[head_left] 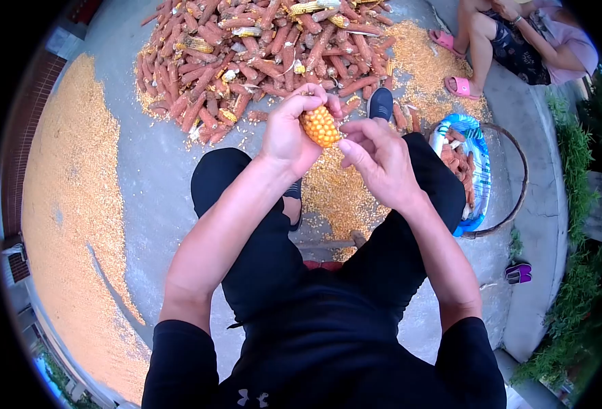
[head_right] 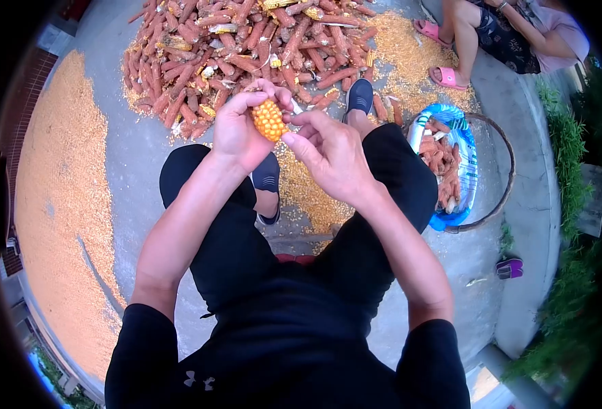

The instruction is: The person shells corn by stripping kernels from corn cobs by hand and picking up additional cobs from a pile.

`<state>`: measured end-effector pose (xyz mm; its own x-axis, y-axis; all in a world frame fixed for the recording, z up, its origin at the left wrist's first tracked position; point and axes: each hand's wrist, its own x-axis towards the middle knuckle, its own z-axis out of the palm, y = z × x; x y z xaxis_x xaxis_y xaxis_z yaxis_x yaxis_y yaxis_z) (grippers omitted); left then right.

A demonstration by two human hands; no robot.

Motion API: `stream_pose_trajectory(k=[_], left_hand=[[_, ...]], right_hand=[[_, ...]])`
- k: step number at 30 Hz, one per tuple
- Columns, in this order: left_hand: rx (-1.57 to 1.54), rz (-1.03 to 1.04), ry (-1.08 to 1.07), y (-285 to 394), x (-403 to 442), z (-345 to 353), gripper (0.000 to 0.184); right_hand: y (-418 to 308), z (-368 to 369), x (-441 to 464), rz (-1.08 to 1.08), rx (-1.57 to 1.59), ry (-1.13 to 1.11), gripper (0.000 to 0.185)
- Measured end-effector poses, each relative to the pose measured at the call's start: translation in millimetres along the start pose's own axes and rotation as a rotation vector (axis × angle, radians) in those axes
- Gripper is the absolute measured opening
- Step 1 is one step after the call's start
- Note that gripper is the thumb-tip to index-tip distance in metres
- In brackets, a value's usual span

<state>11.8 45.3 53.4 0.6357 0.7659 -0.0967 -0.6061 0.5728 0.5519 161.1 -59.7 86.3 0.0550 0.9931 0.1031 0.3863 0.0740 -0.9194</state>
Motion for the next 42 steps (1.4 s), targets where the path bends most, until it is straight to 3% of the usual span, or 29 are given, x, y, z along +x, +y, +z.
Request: stream_pose_trajectory(k=[5,7,10,12,15,18,19,22,26,29,32,36,40,42], left_hand=[[0.197,0.111,0.111,-0.8,-3.0,4.0,0.012],[0.32,0.165,0.137,-4.1,-3.0,7.5,0.015],[0.593,0.028,0.203,-1.5,-7.6,13.9,0.019],[0.513,-0.089,0.077,2.4,-8.8,10.1,0.024],[0.464,-0.177,-0.047,8.0,-11.1,16.5,0.031],[0.545,-0.198,-0.075,4.0,-9.9,14.9,0.031],[0.549,-0.206,-0.076,2.8,-9.6,14.4,0.031],[0.596,-0.262,-0.102,-0.2,-8.8,15.0,0.031],[0.77,-0.354,-0.199,-3.1,-12.6,16.6,0.037],[0.959,-0.119,-0.317,-21.1,-9.3,0.7,0.032],[1.163,-0.349,-0.237,-18.8,-13.2,2.0,0.027],[1.362,-0.467,-0.128,-25.3,-14.6,-1.5,0.033],[1.655,-0.382,-0.009,-40.6,-16.9,-1.2,0.038],[1.514,-0.379,-0.007,-37.7,-14.9,0.8,0.045]], right_hand=[[2.4,42.3,10.3,0.089,0.235,0.09,0.036],[12.9,37.1,12.8,-0.022,0.113,0.168,0.035],[16.5,6.5,19.2,-0.192,-0.163,0.209,0.037],[16.7,-11.3,24.0,-0.232,-0.154,0.181,0.038],[23.7,-24.5,25.9,-0.207,0.049,0.106,0.041],[30.6,-17.5,20.5,-0.066,0.573,0.064,0.043],[32.6,-22.1,19.7,-0.037,0.602,0.011,0.044],[46.5,-29.5,14.1,0.129,0.594,-0.042,0.043],[46.4,-26.0,14.3,-0.074,0.613,-0.072,0.039],[38.5,-19.9,9.3,0.024,0.597,-0.135,0.025],[43.9,-13.3,6.5,0.1,0.43,-0.157,0.02],[47.4,-7.8,7.3,0.091,0.248,-0.123,0.017],[67.2,8.7,12.8,0.1,0.095,0.015,0.022],[70.3,13.6,16.0,0.095,0.106,0.047,0.022]])
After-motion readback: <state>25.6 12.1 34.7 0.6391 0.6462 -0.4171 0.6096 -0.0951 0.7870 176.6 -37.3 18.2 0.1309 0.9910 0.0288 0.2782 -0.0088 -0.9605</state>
